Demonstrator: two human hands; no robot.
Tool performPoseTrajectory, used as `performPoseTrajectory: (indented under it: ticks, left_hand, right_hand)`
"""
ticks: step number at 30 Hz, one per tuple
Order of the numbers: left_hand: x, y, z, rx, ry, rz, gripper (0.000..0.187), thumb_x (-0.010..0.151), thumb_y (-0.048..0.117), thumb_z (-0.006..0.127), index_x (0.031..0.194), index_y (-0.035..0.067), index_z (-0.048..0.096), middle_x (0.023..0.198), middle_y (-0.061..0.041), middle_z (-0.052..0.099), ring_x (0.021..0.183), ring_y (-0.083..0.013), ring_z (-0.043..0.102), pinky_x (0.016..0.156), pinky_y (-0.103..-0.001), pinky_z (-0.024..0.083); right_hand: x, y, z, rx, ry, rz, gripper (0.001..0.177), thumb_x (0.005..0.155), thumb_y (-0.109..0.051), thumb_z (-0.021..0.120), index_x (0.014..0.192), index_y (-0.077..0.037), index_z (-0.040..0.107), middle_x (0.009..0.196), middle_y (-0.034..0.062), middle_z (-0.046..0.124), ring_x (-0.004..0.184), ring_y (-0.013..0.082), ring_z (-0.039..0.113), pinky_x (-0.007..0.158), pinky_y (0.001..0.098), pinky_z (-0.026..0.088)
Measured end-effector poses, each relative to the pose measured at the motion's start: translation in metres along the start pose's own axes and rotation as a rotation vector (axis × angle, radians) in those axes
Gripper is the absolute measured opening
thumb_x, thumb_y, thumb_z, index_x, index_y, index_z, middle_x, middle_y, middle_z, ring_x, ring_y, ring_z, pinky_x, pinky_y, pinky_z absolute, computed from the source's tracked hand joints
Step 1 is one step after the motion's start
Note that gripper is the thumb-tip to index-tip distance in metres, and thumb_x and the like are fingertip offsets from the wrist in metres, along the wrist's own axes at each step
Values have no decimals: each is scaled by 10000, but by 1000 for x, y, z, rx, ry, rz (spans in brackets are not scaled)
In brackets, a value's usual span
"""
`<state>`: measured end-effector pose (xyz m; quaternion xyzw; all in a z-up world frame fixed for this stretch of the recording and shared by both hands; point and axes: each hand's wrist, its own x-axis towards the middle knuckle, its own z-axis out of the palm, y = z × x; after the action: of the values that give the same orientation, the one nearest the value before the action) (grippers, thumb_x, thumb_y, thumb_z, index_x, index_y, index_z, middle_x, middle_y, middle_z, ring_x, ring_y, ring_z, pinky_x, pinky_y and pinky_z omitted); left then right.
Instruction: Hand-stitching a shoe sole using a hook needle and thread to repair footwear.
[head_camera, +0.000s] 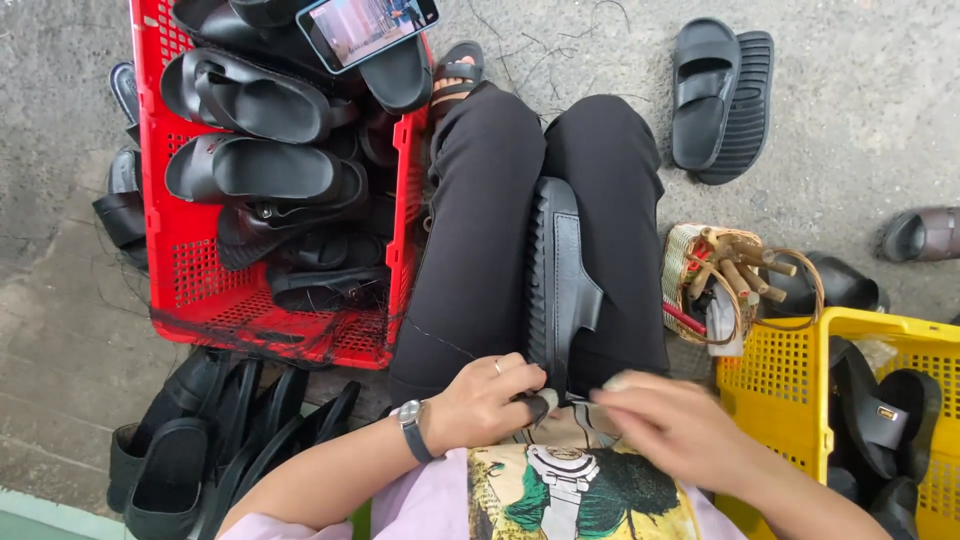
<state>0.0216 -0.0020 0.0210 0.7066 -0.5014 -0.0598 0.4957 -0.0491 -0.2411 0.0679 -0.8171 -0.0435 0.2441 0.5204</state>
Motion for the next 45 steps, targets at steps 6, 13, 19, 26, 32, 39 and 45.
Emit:
performPoseTrajectory:
  ticks: [6,13,19,26,32,39,45]
  left_hand:
    - [2,1,-3,-42,56,-335,291,682,225,835,783,49,626,811,-41,543,672,-212,550,587,-300,471]
    - [9,2,-8,-62,-231,-628,190,846,203,641,738,49,658,831,-66,537,709,-243,584,594,-328,491]
    - [45,-27,-39,-1166,-51,-679,284,1006,170,428,1041,-45,610,1306,-72,419,1071,-191,572,1043,-327,436]
    - [64,-81,-25,-1094,328,-1037,360,981,253,470,854,-32,649,629,-23,530,616,-116,510,554,-211,413]
    - [72,-49,-79,310,277,-585,110,778,-28,609,868,-23,546,985,-155,565,863,-313,516,822,-376,429]
    - [17,-12,-16,-104,-53,-528,548,710,158,789,1124,-91,529,1250,-206,490,953,-322,621,804,-340,527]
    - [15,-24,6,-169,79,-498,508,617,124,837,1014,-59,579,1120,-157,553,878,-285,619,776,-329,529]
  right_hand:
    - [-136,177,-116,-339,759,661,308,1291,-166,244,1238,75,427,1012,218,432,802,322,424,728,449,397]
    - [-5,24,-6,-381,9,56,583,759,-119,545,1335,-142,460,1287,18,559,785,61,755,563,211,579]
    - [8,25,3,-129,-27,38,276,706,-163,674,973,-103,705,741,-26,770,510,146,680,475,263,507]
    - [39,33,2,-62,2,-79,221,719,-82,651,936,-85,692,619,-13,688,437,136,574,424,267,442]
    - [27,23,5,-670,72,-247,438,797,-172,581,1233,-142,546,941,17,513,676,143,574,556,265,456]
    - [29,10,2,-875,28,-254,527,743,-115,563,1267,-166,560,862,-1,495,585,123,497,484,252,410]
    - [37,16,20,-912,39,-289,450,703,-133,579,1140,-26,563,972,66,565,677,167,587,563,269,477]
